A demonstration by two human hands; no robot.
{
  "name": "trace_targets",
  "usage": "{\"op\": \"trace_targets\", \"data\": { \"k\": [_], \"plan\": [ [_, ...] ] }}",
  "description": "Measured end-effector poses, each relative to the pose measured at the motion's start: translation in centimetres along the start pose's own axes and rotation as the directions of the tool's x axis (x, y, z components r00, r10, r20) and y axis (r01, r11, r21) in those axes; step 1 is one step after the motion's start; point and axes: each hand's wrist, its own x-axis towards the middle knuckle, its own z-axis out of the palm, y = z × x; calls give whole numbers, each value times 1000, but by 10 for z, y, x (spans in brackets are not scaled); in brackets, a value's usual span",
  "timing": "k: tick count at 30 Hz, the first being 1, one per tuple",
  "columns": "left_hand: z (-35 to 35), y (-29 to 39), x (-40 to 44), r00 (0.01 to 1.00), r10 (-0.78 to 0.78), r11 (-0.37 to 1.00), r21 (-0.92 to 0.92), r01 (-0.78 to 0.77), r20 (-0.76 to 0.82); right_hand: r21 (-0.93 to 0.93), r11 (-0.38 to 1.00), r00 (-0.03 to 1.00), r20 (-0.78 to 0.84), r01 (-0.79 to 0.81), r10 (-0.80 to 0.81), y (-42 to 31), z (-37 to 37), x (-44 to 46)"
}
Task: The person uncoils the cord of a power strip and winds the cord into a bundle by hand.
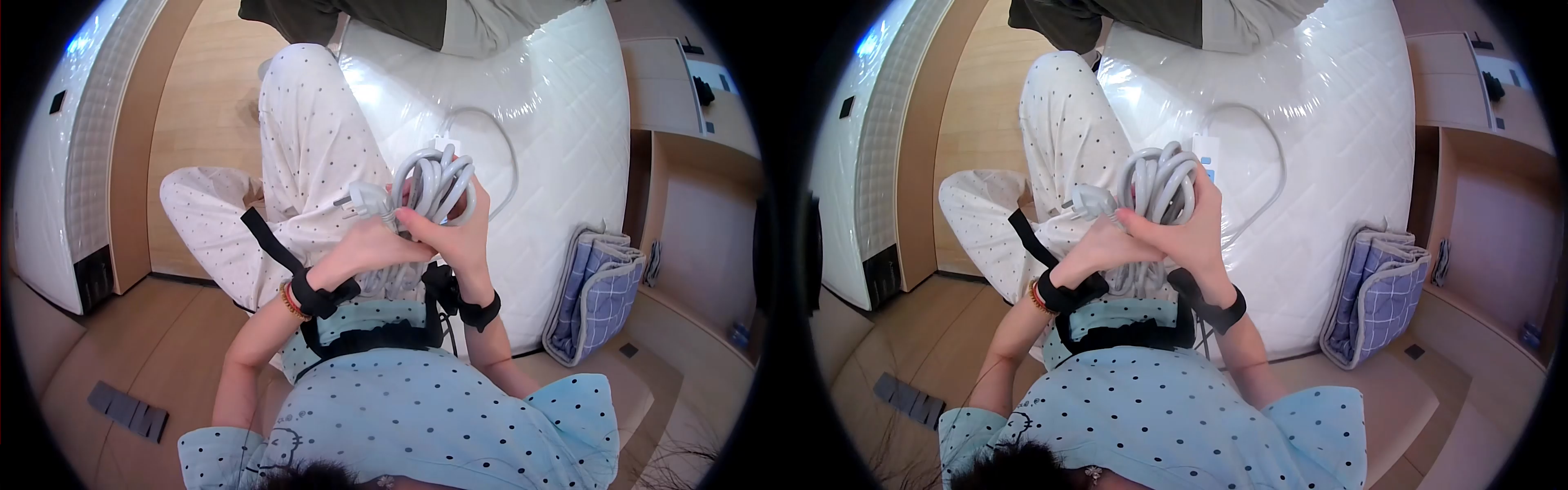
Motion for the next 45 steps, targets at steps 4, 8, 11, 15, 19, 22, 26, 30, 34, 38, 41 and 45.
{"op": "trace_targets", "data": {
  "k": [4, 8, 11, 15, 19, 22, 26, 30, 34, 38, 41, 45],
  "plan": [
    [-6, -14, 2, 998, -68, 983, -169, 70, 18, 84, 994, 998, -7, 71, -70, -2, 5, 2],
    [-18, -22, -1, 989, 14, 871, -485, -83, -144, 69, 981, 983, 23, 181, -183, 13, -12, 0],
    [-47, -11, -2, 974, 138, 725, -651, -223, -180, -145, 985, 993, -52, 96, -104, 24, -38, -8],
    [-69, -22, -3, 879, 406, 378, -829, -412, -252, -290, 938, 963, -240, -191, 122, 50, -71, -24],
    [-75, -27, -5, 765, 557, 147, -868, -474, -323, -96, 741, 747, -81, -665, 660, 42, -70, -30],
    [-72, -31, -5, 778, 544, 86, -902, -423, -313, 479, 788, 841, -168, -387, 515, 59, -51, -28],
    [-67, -31, -8, 864, 443, 146, -932, -333, -239, 655, 753, 958, -251, 60, 141, 65, -67, -28],
    [-59, -33, -5, 936, 321, 181, -961, -211, -145, 277, 961, 998, -58, -6, 23, 31, -84, -34],
    [-47, -31, -3, 969, 247, 254, -963, -93, -28, -26, 992, 989, 79, -124, 126, 0, -69, -37],
    [-32, -37, 0, 986, 163, 371, -928, -27, 37, -100, 995, 989, 146, -17, 32, -7, -37, -32],
    [-22, -33, -1, 999, 51, 551, -833, -43, -18, -105, 970, 960, 198, 221, -197, -2, -10, -22],
    [-25, -15, -5, 998, -47, 551, -835, -10, -43, -80, 935, 921, 217, 346, -322, 2, 4, -19]
  ]
}}
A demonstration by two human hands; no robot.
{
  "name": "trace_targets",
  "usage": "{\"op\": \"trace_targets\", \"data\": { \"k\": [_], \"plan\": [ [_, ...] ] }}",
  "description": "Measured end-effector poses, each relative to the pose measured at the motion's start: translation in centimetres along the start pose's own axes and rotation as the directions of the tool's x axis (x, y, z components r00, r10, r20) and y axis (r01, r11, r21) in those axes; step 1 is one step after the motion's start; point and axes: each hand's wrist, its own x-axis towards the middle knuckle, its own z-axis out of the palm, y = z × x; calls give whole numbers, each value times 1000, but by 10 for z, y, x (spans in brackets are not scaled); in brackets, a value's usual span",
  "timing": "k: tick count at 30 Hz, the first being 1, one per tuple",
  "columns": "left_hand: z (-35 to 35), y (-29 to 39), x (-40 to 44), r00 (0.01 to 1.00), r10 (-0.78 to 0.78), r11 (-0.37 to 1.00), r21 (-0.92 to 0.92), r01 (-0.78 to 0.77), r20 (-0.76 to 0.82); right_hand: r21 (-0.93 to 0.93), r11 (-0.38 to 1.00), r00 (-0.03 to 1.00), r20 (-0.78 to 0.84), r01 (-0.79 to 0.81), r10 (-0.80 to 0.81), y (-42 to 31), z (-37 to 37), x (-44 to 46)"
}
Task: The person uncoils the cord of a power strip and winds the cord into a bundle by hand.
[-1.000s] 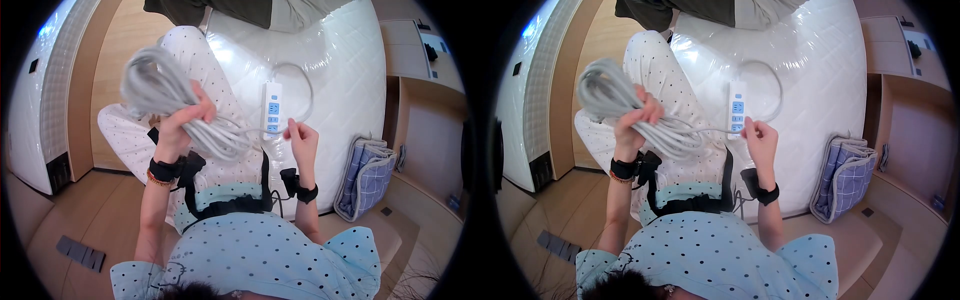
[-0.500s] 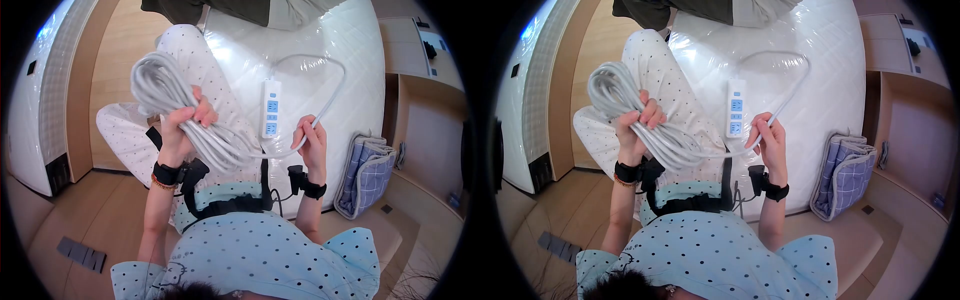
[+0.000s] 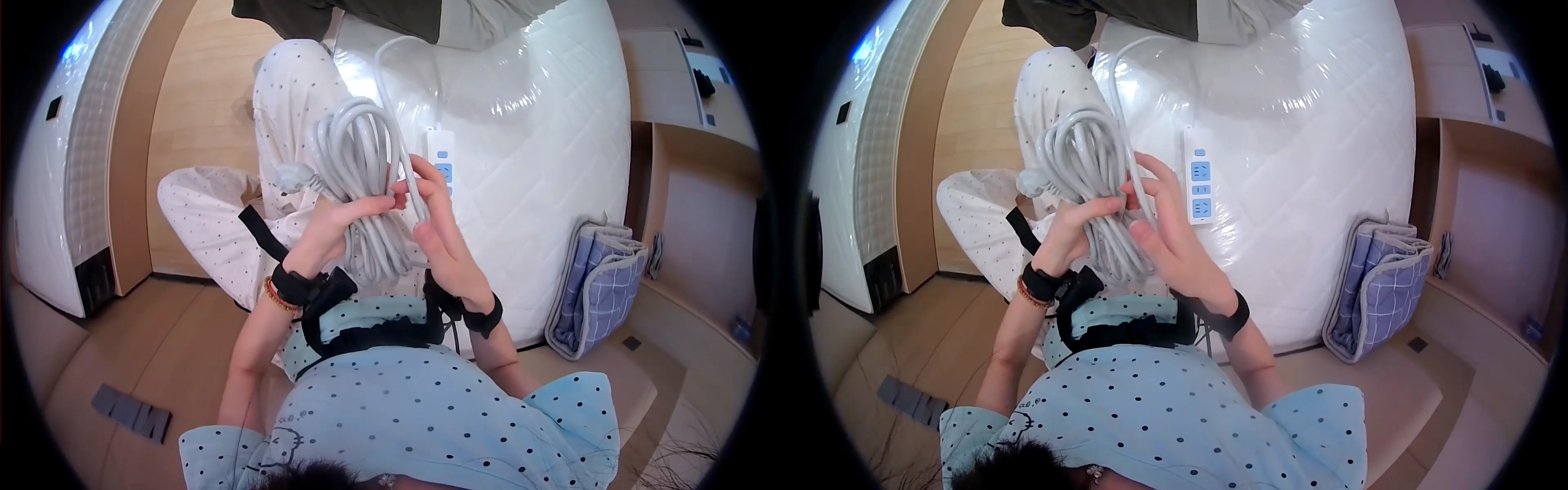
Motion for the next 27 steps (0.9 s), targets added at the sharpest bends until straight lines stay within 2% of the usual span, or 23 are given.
{"op": "trace_targets", "data": {
  "k": [1, 4, 7, 10, 12, 13, 15, 16, 18, 19, 21, 22, 24, 26, 27],
  "plan": [
    [-1, -1, 0, 1000, 16, 1000, 26, -16, -18, -11, 1000, 998, 63, 6, -6, 8, 1, 0],
    [-5, -7, 2, 998, 43, 997, 73, -40, -36, -75, 996, 998, -29, 55, -57, 7, 26, 1],
    [-9, -9, 1, 1000, 10, 999, 38, -11, 2, -341, 936, 993, -39, 90, -110, 16, 26, -1],
    [-11, -9, 3, 996, -37, 998, -44, 41, 81, -255, 964, 993, -71, 77, -98, 19, 29, 1],
    [-9, -8, 4, 987, -45, 991, -116, 63, 151, -125, 991, 987, -159, -39, 19, 5, 31, 4],
    [-9, -8, 4, 985, -26, 995, -87, 41, 168, -54, 994, 978, -193, -92, 80, 0, 32, 5],
    [-9, -6, 2, 980, 12, 999, -31, -6, 198, -416, 908, 995, -101, -45, 3, 14, 22, 2],
    [-6, -6, 0, 992, 18, 999, 37, -23, 127, -576, 818, 999, -44, -7, -23, 18, 19, 2],
    [4, -7, -2, 999, 46, 984, 173, -44, -9, -485, 873, 998, -24, 42, -62, 19, 23, 0],
    [4, -7, -2, 999, 33, 985, 172, -29, -22, -440, 895, 996, -17, 67, -83, 18, 24, 0],
    [3, -5, 0, 999, 2, 985, 171, 6, -48, -87, 994, 997, -50, -68, 64, 6, 24, 0],
    [-4, -7, 1, 999, -10, 986, 164, 2, 48, 101, 986, 989, -45, -134, 139, 2, 23, 1],
    [-21, -12, 6, 970, -33, 989, 150, -4, 240, -99, 993, 991, -105, 71, -81, -1, -5, 1],
    [-14, -2, -2, 942, -62, 950, 310, -46, 328, -263, 962, 947, -284, 75, -152, 3, -29, -1],
    [-13, 3, -5, 929, -107, 912, 408, -50, 353, -423, 902, 915, -322, 91, -243, 4, -37, 0]
  ]
}}
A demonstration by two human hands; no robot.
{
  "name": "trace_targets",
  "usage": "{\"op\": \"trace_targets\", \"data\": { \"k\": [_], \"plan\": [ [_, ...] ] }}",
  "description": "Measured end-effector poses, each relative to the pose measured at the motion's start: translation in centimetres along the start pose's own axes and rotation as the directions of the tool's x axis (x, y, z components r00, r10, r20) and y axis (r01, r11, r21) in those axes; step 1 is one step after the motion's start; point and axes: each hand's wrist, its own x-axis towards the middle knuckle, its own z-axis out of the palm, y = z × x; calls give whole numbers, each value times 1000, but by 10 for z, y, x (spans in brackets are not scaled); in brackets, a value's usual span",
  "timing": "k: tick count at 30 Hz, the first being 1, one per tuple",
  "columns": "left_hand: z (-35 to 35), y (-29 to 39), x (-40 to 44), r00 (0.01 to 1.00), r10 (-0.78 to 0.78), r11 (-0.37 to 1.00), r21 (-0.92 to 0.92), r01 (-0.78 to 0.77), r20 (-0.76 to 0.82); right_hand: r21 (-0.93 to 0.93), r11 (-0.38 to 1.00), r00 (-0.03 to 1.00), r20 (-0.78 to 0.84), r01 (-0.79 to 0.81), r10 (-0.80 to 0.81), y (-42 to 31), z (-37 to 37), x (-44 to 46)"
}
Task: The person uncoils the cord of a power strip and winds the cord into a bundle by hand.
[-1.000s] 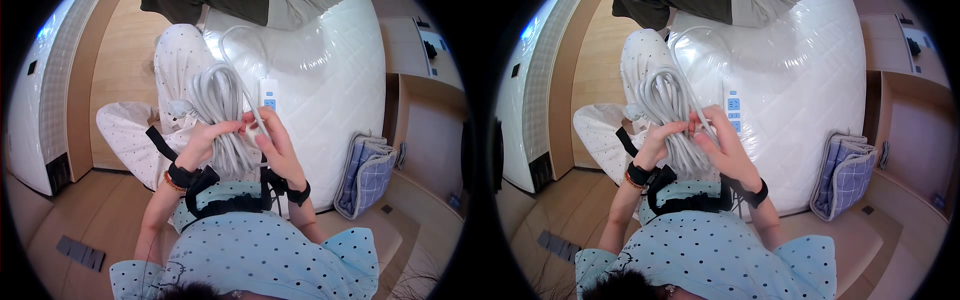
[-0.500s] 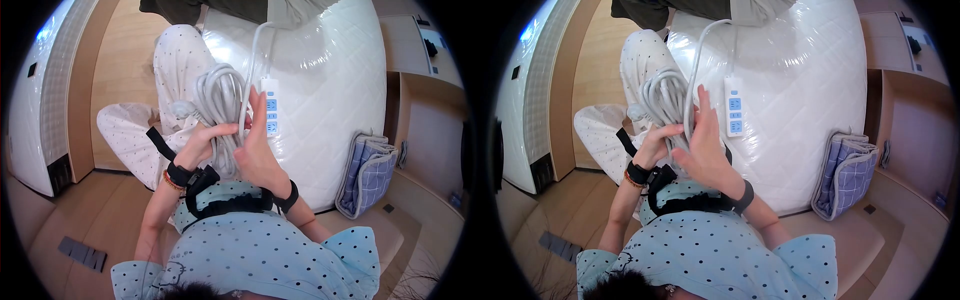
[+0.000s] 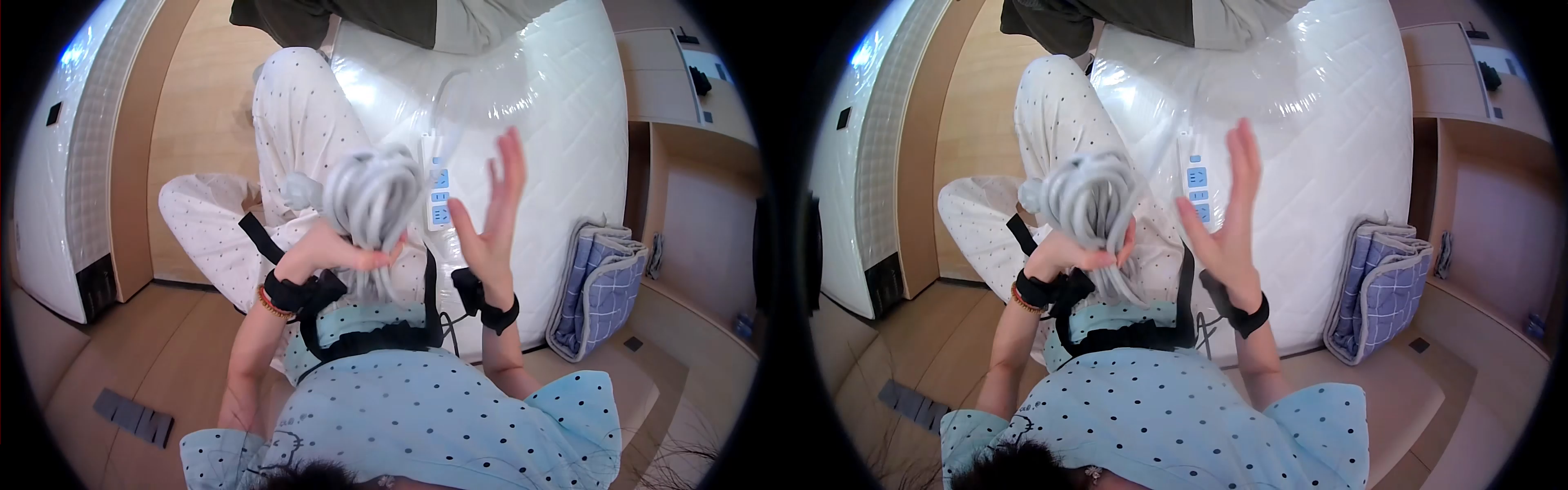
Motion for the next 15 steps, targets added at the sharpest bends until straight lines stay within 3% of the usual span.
{"op": "trace_targets", "data": {
  "k": [1, 2, 4, 5, 6, 7, 8, 9, 11, 13, 15],
  "plan": [
    [3, 6, -3, 999, -35, 995, 99, 30, 39, -156, 985, 995, -64, 68, -79, 3, -6, 2],
    [13, 12, -7, 1000, 11, 999, 46, -10, -29, -231, 966, 987, -73, 120, -140, 3, -10, 4],
    [9, 9, -7, 997, -58, 997, 53, 55, 52, -374, 902, 962, -76, 217, -263, 2, -16, 8],
    [6, 8, -7, 991, -94, 994, 61, 89, 94, -463, 855, 968, 22, 231, -250, 1, -17, 10],
    [5, 9, -6, 989, 94, 959, 255, -120, 113, -546, 799, 967, 116, 252, -225, 0, -19, 13],
    [3, 11, -5, 948, 269, 846, 429, -316, 168, -522, 823, 974, 140, 227, -180, 1, -18, 15],
    [2, 11, -6, 906, 350, 730, 536, -423, 238, -498, 844, 978, 163, 198, -134, 3, -17, 16],
    [1, 11, -6, 851, 427, 588, 622, -517, 305, -358, 927, 989, 129, 115, -73, 8, -10, 15],
    [-3, 1, -7, 811, 419, 447, 685, -576, 409, -90, 996, 1000, 13, 29, -28, 16, 2, 18],
    [-7, -8, -4, 765, 395, 324, 702, -634, 508, 136, 989, 985, -172, 53, -29, 22, 9, 23],
    [-8, -12, -1, 737, 361, 171, 736, -655, 572, 134, 991, 997, -80, 28, -18, 22, 12, 26]
  ]
}}
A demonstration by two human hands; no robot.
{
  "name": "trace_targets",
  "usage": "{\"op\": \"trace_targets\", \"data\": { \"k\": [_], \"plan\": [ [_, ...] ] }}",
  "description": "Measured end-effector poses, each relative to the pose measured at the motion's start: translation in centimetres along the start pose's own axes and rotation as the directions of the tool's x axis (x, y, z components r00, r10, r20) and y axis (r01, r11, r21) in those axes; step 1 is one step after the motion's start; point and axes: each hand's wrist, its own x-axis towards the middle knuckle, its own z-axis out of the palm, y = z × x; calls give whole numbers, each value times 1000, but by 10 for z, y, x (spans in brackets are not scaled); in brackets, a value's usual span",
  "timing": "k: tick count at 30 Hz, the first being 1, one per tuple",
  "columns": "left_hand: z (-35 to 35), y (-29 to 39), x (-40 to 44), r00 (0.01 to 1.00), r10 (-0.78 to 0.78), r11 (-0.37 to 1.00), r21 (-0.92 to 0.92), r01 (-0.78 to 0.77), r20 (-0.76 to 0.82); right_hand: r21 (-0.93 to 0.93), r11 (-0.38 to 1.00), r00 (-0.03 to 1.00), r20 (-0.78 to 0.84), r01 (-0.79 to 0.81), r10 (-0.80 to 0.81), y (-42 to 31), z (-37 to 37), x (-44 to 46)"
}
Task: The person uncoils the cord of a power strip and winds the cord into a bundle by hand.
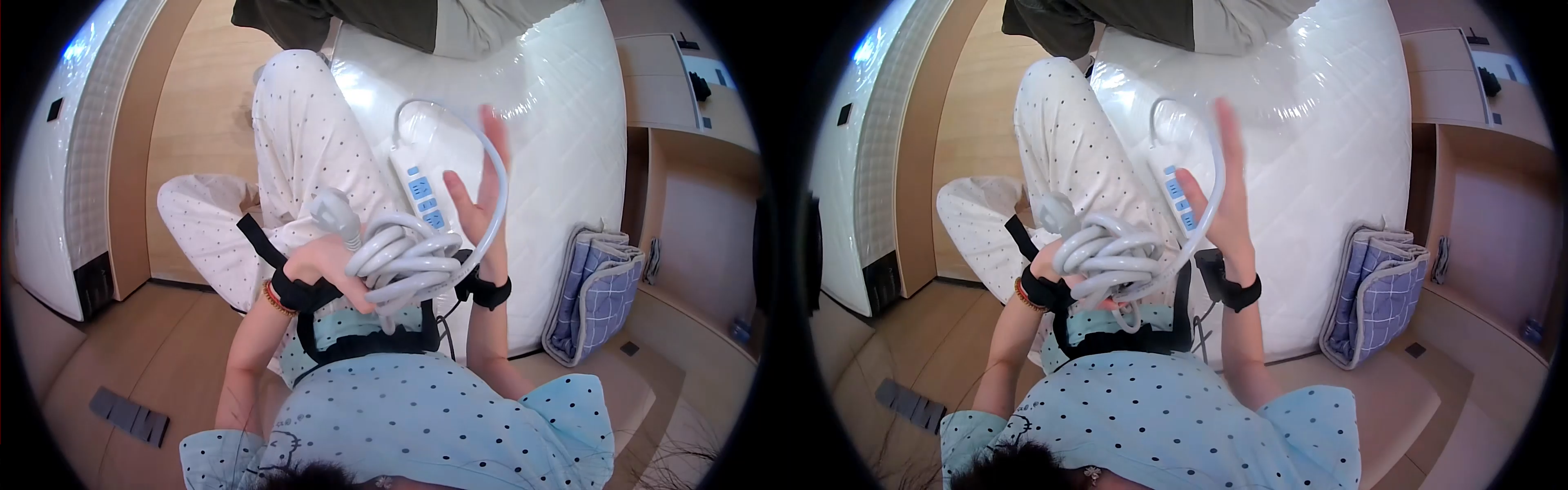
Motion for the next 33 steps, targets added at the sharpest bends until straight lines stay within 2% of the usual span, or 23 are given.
{"op": "trace_targets", "data": {
  "k": [2, 3, 4, 5, 6, 7, 8, 10, 11, 14, 15, 18, 21, 24, 27, 28, 30, 31, 33],
  "plan": [
    [2, -3, 1, 993, 117, 974, 194, -121, 31, 45, 998, 987, 157, -40, 33, 9, 4, -3],
    [1, -8, 1, 988, 155, 982, 116, -152, -17, 95, 994, 991, 125, -55, 43, 12, 7, -4],
    [1, -8, 2, 997, 78, 991, -109, -80, -29, 99, 988, 981, 164, -120, 103, 11, 3, -5],
    [0, -8, 2, 999, 0, 943, -331, -14, -41, 102, 978, 966, 204, -183, 160, 9, -4, -6],
    [-2, -2, 5, 984, -168, 745, -647, 163, 54, 105, 964, 946, 243, -246, 215, 7, -7, -8],
    [-4, 2, 8, 937, -286, 422, -852, 310, 200, 109, 966, 962, 168, -234, 215, 8, -5, -13],
    [-5, 3, 12, 923, -373, 353, -905, 236, 95, 90, 959, 950, 193, -267, 247, 4, -7, -14],
    [-8, 1, 20, 829, -552, 232, -971, 50, -89, 47, 941, 918, 242, -334, 314, -8, -13, -12],
    [-8, -1, 19, 779, -622, 170, -985, 42, -74, 55, 944, 927, 217, -326, 307, -14, -10, -13],
    [-6, -3, 21, 682, -717, 270, -959, 82, -144, -29, 928, 892, 266, -370, 364, -20, -3, -15],
    [-6, -3, 19, 680, -720, 279, -954, 107, -135, -108, 933, 890, 279, -344, 361, -19, 1, -16],
    [-2, 1, 24, 608, -775, 266, -962, 66, -173, -57, 979, 907, 370, -196, 203, -22, 12, -18],
    [3, 1, 20, 493, -847, 245, -969, 32, -198, -244, 970, 895, 428, -17, 123, -25, 16, -18],
    [8, 7, 21, 313, -932, 230, -965, 129, -180, -375, 918, 899, 435, 128, 52, -27, 25, -24],
    [4, 6, 20, 284, -953, 180, -951, 252, -105, -460, 874, 891, 448, 156, 77, -31, 33, -32],
    [1, 4, 17, 321, -946, 113, -975, 190, -47, -485, 861, 884, 457, 152, 101, -31, 33, -33],
    [-4, -2, 11, 404, -913, -31, -997, 74, 58, -397, 917, 882, 427, -18, 202, -36, 32, -28],
    [-7, -3, 13, 463, -885, -56, -998, -14, 43, -348, 932, 873, 416, -105, 254, -38, 32, -27],
    [-7, -9, 9, 570, -821, -99, -983, -153, -6, -124, 978, 933, 298, -170, 200, -38, 35, -33]
  ]
}}
